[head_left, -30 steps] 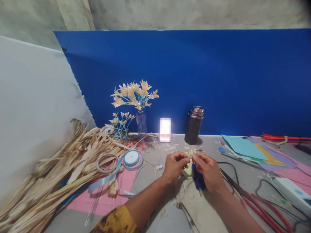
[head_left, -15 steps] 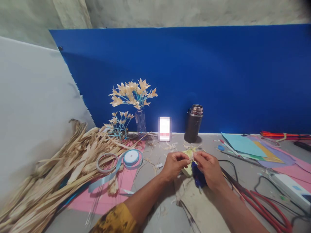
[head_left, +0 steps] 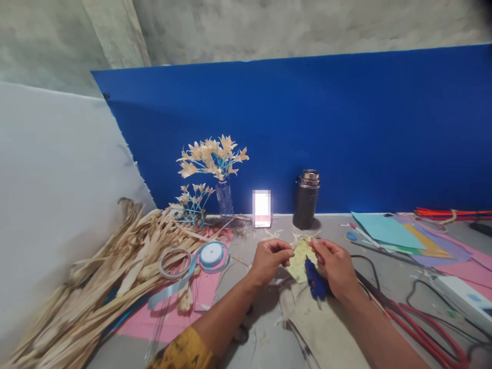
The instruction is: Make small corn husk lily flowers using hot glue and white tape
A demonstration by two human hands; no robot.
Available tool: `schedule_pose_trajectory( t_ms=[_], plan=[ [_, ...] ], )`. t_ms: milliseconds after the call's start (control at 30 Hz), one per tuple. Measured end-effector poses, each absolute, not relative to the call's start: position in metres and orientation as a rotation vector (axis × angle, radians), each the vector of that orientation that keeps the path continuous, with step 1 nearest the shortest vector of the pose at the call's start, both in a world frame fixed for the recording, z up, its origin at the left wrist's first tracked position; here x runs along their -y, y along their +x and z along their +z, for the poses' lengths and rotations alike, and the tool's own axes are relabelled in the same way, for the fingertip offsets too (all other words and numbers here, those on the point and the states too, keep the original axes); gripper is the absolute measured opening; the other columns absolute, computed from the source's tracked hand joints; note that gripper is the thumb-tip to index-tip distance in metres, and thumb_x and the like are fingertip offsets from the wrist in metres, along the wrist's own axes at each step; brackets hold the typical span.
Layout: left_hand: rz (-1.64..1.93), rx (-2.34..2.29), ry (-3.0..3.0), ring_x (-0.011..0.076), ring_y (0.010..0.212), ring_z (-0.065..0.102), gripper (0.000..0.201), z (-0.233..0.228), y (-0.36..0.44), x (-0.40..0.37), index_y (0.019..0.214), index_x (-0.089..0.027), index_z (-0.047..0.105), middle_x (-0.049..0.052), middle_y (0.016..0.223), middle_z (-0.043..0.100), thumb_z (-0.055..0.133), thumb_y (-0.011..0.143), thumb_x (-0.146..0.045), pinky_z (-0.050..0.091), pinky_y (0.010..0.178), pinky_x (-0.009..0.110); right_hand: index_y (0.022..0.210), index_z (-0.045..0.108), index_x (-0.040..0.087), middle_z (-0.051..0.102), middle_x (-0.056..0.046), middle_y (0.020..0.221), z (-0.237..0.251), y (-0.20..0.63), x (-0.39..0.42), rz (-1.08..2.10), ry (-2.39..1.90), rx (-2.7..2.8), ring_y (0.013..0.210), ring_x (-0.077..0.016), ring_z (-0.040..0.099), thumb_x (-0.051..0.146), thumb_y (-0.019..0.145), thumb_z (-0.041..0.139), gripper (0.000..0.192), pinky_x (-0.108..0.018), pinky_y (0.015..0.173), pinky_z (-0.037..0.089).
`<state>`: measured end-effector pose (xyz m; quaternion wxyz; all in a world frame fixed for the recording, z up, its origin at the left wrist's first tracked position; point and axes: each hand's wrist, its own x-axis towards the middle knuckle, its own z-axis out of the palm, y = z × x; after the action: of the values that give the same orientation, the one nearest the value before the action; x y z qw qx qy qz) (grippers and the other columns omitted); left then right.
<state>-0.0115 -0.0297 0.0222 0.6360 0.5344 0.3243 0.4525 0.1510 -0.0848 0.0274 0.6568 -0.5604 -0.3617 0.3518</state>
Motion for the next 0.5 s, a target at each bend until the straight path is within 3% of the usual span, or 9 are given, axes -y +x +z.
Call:
schedule_pose_trajectory(
  t_ms=[300, 400, 500],
  plan=[
    [1.087, -0.906, 1.031, 0.0073, 0.047, 0.055, 0.034, 0.014, -0.082, 0.046, 0.072, -0.013, 0.072, 0.002, 0.064, 0.069, 0.093, 0.052, -0.03, 0.039, 0.05, 0.02, 0.069, 0.074, 0.02, 0.061, 0.0, 0.058, 0.02, 0.153, 0.089, 0.678, -1.348, 1.006, 0.046, -0.0126, 0.045, 0.053, 0.072, 0.078, 0.033, -0.026, 0.041, 0.033],
    [1.124, -0.894, 0.937, 0.0061, 0.046, 0.054, 0.038, 0.002, -0.089, 0.05, 0.072, -0.014, 0.069, 0.0, 0.066, 0.068, 0.095, 0.051, -0.033, 0.038, 0.048, 0.019, 0.069, 0.072, 0.023, 0.068, -0.004, 0.068, 0.015, 0.151, 0.091, 0.446, -1.371, 1.244, 0.061, -0.0201, 0.059, 0.048, 0.082, 0.068, 0.029, -0.031, 0.056, 0.045],
    [1.138, -0.897, 0.958, 0.0068, 0.047, 0.055, 0.037, -0.003, -0.091, 0.051, 0.072, -0.014, 0.069, -0.001, 0.066, 0.066, 0.094, 0.053, -0.033, 0.038, 0.048, 0.019, 0.07, 0.069, 0.025, 0.072, -0.005, 0.079, 0.01, 0.15, 0.091, 0.231, -1.372, 1.475, 0.075, -0.0236, 0.065, 0.043, 0.089, 0.059, 0.028, -0.034, 0.072, 0.048]
  ],
)
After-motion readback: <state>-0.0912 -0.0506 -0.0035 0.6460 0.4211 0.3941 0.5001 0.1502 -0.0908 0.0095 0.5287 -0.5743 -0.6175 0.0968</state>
